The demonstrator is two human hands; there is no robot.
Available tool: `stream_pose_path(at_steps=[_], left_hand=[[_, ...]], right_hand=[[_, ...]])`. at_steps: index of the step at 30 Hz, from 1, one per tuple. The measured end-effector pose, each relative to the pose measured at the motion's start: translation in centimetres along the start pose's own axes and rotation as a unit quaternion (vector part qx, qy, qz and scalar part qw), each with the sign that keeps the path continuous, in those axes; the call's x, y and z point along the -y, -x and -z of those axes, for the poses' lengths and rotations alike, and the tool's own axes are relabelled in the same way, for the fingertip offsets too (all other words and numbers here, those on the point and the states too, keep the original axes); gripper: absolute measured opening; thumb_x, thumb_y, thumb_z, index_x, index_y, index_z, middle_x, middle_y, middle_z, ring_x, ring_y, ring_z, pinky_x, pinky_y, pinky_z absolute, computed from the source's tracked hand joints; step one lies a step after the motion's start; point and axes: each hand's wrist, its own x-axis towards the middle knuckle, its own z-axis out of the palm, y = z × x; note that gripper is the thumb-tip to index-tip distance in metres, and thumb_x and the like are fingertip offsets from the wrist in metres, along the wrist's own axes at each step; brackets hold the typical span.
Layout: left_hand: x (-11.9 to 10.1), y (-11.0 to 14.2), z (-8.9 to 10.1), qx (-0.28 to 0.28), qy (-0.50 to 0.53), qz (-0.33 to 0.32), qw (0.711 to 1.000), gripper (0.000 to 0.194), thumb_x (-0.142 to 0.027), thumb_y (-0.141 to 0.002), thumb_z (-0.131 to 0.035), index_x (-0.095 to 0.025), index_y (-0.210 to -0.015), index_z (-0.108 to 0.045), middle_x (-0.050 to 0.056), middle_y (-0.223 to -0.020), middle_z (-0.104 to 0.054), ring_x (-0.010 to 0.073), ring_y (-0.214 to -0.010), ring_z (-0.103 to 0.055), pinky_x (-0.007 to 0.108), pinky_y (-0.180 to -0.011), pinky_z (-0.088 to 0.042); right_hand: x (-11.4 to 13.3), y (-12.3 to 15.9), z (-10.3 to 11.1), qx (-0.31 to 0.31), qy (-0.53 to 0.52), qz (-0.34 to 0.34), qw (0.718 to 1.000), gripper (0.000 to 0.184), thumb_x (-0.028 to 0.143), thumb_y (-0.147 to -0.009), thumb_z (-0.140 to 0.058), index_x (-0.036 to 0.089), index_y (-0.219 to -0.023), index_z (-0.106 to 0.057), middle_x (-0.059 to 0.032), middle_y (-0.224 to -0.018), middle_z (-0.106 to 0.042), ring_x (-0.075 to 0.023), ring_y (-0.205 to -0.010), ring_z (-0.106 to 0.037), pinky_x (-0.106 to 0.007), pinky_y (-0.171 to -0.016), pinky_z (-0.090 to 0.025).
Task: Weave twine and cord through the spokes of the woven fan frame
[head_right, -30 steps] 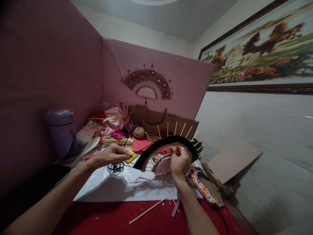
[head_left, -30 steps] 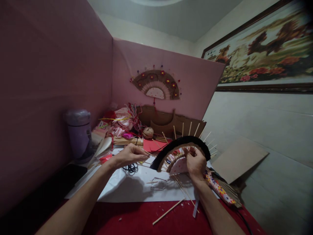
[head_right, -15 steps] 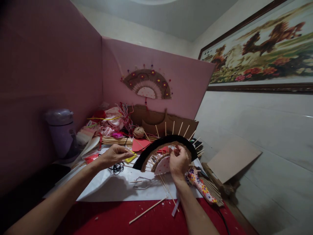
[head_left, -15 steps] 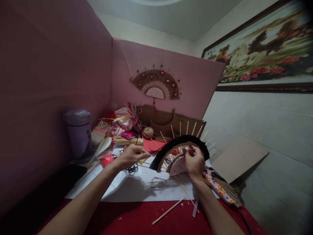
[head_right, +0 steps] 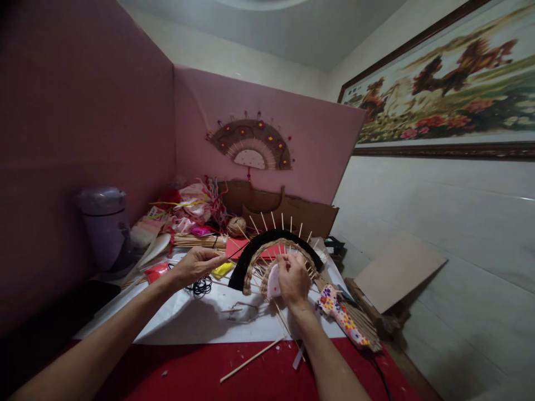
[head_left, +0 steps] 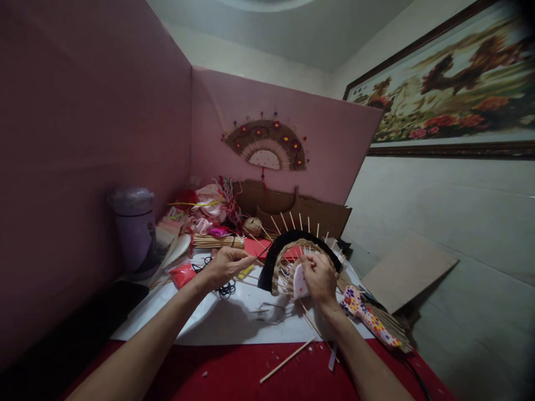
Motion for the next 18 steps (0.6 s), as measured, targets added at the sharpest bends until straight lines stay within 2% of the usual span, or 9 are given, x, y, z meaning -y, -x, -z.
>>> stream_pose_path(at_steps=[2,6,9,13,15,18], left_hand=[[0.09,-0.02,0.05,-0.007,-0.004,0.007,1.000,0.046,-0.051,-0.076,-0.053,-0.013,-0.050,-0.051,-0.006,-0.051,-0.026,0.0063,-0.049,-0.020,0.023,-0.045,-0.012],[0.12,0.04,0.08,-0.010,-0.005,0.016,1.000,0.046,-0.050,-0.077,-0.052,-0.014,-0.049,-0.049,-0.006,-0.051,-0.026,0.0063,-0.048,-0.020,0.023,-0.045,-0.012],[0.09,0.01,0.01,-0.006,-0.007,0.012,1.000,0.046,-0.050,-0.077,-0.052,-0.015,-0.047,-0.046,-0.006,-0.050,-0.024,0.0063,-0.048,-0.019,0.024,-0.046,-0.011],[-0.02,-0.06,-0.22,-0.007,-0.004,0.002,1.000,0.046,-0.050,-0.075,-0.053,-0.016,-0.046,-0.041,-0.006,-0.050,-0.023,0.0064,-0.049,-0.019,0.024,-0.046,-0.013],[-0.10,-0.06,-0.35,0.000,0.001,0.003,1.000,0.046,-0.050,-0.075,-0.052,-0.016,-0.048,-0.042,-0.006,-0.050,-0.024,0.0064,-0.049,-0.019,0.023,-0.045,-0.014],[-0.25,-0.02,-0.51,0.006,0.002,0.005,1.000,0.045,-0.051,-0.075,-0.052,-0.015,-0.049,-0.045,-0.006,-0.050,-0.025,0.0061,-0.049,-0.019,0.022,-0.044,-0.013]], right_hand=[[0.08,0.18,-0.15,0.036,-0.011,0.028,0.999,0.033,0.045,-0.082,-0.045,0.018,-0.078,-0.064,-0.0069,-0.088,-0.059,-0.0181,-0.073,-0.055,-0.030,-0.071,-0.041],[0.26,0.36,-0.36,0.068,-0.030,0.081,0.994,0.024,0.037,-0.081,-0.048,0.018,-0.082,-0.061,-0.0071,-0.087,-0.059,-0.0201,-0.080,-0.055,-0.032,-0.076,-0.042],[0.30,0.43,-0.46,0.078,-0.034,0.071,0.994,0.020,0.031,-0.080,-0.047,0.017,-0.089,-0.058,-0.0074,-0.089,-0.061,-0.0206,-0.083,-0.056,-0.033,-0.077,-0.042],[0.09,0.35,-0.59,0.088,-0.045,0.025,0.995,0.029,0.030,-0.077,-0.049,0.015,-0.101,-0.054,-0.0096,-0.095,-0.063,-0.0216,-0.089,-0.057,-0.034,-0.081,-0.043],[-0.05,0.20,-0.60,0.092,-0.032,0.033,0.995,0.031,0.031,-0.076,-0.049,0.014,-0.100,-0.057,-0.0103,-0.096,-0.064,-0.0227,-0.091,-0.057,-0.035,-0.083,-0.042],[-0.17,-0.05,-0.45,0.062,-0.014,0.054,0.997,0.033,0.034,-0.076,-0.050,0.012,-0.097,-0.062,-0.0112,-0.094,-0.065,-0.0238,-0.090,-0.056,-0.036,-0.082,-0.042]])
